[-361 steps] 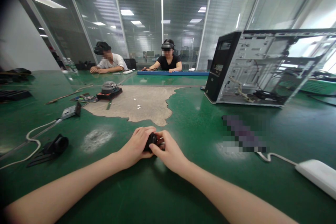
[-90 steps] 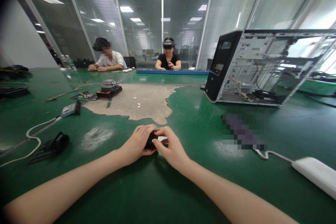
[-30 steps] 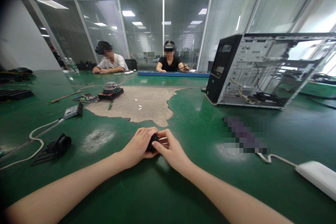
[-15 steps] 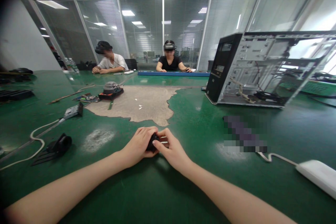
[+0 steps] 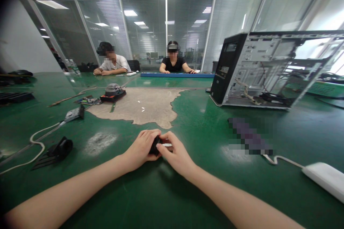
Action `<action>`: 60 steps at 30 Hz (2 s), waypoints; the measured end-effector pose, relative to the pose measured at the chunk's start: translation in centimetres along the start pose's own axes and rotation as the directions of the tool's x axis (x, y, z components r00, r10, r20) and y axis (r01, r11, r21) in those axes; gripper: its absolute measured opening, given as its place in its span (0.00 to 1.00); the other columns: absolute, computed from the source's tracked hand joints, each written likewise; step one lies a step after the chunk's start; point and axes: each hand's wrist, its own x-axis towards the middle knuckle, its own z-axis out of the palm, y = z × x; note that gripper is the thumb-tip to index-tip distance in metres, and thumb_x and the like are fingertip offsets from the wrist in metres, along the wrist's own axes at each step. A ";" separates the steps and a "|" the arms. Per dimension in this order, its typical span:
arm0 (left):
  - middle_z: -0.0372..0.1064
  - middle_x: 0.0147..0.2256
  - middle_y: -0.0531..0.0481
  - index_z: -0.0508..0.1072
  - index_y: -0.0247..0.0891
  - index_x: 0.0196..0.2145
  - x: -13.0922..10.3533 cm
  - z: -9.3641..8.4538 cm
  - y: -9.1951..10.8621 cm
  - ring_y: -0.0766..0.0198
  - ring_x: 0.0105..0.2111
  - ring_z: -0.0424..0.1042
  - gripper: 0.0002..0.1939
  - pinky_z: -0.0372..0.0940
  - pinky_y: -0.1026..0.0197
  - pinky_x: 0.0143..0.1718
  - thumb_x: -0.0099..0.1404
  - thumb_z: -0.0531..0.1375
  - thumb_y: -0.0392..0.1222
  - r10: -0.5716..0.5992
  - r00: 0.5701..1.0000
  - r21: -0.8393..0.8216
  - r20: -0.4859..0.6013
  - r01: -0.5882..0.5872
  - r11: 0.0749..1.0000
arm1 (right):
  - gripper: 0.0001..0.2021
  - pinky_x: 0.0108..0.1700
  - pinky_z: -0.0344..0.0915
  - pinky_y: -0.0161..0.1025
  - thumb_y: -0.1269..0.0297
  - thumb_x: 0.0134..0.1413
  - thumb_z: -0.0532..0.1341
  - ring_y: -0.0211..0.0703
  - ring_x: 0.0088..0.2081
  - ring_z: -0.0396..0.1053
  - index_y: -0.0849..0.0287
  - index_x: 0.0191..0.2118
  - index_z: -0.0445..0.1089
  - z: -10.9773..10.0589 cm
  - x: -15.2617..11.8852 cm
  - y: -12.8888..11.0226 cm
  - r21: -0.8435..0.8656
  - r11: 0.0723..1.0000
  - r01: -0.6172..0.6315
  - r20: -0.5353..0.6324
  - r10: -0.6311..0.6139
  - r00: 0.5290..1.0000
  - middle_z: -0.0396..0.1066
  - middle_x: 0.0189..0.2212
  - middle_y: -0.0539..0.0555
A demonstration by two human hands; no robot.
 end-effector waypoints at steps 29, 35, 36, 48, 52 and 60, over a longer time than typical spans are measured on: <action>0.60 0.46 0.43 0.52 0.36 0.48 0.0 0.1 0.0 0.55 0.46 0.60 0.31 0.55 0.52 0.46 0.49 0.60 0.39 -0.001 1.000 0.012 -0.012 0.001 1.000 | 0.11 0.37 0.67 0.37 0.64 0.49 0.55 0.38 0.39 0.64 0.57 0.40 0.58 -0.1 0.2 0.2 -0.048 0.996 -0.069 -0.020 0.068 0.997 0.62 0.38 0.53; 0.59 0.47 0.43 0.51 0.37 0.49 0.1 -0.1 0.1 0.55 0.46 0.59 0.31 0.55 0.51 0.46 0.49 0.60 0.37 -0.008 1.000 0.010 0.016 0.007 1.000 | 0.09 0.39 0.66 0.37 0.66 0.49 0.56 0.39 0.40 0.63 0.56 0.39 0.60 0.1 -0.2 -0.2 -0.144 0.988 0.056 -0.016 -0.059 0.998 0.61 0.37 0.52; 0.59 0.47 0.43 0.51 0.37 0.49 0.1 -0.1 0.2 0.55 0.46 0.59 0.31 0.55 0.51 0.46 0.49 0.60 0.37 -0.008 1.000 0.010 0.013 0.008 1.000 | 0.09 0.39 0.66 0.37 0.66 0.49 0.55 0.39 0.40 0.63 0.56 0.39 0.60 0.1 -0.2 -0.2 -0.145 0.987 0.063 -0.027 -0.067 0.997 0.61 0.37 0.52; 0.60 0.46 0.42 0.51 0.36 0.49 0.0 0.1 0.0 0.54 0.46 0.59 0.31 0.54 0.51 0.46 0.49 0.60 0.39 -0.009 1.000 0.001 0.000 0.009 1.000 | 0.12 0.38 0.66 0.39 0.64 0.48 0.57 0.39 0.39 0.64 0.58 0.40 0.59 -0.1 0.2 0.5 -0.081 0.995 -0.056 -0.019 0.055 0.998 0.63 0.37 0.53; 0.59 0.46 0.42 0.51 0.37 0.49 0.0 -0.1 0.0 0.54 0.47 0.59 0.31 0.54 0.50 0.46 0.49 0.60 0.37 -0.010 1.000 0.001 0.016 0.010 1.000 | 0.10 0.40 0.66 0.39 0.66 0.48 0.56 0.40 0.41 0.63 0.56 0.39 0.60 0.0 -0.1 0.0 -0.146 0.988 0.055 -0.011 -0.057 0.998 0.61 0.38 0.52; 0.60 0.46 0.43 0.51 0.38 0.49 0.0 -0.2 0.1 0.54 0.47 0.60 0.30 0.55 0.50 0.46 0.50 0.59 0.37 -0.010 1.000 -0.017 0.001 0.010 1.000 | 0.09 0.37 0.67 0.38 0.65 0.49 0.56 0.39 0.40 0.63 0.56 0.38 0.59 0.1 -0.1 0.3 -0.106 0.993 0.046 -0.049 -0.051 0.997 0.60 0.38 0.52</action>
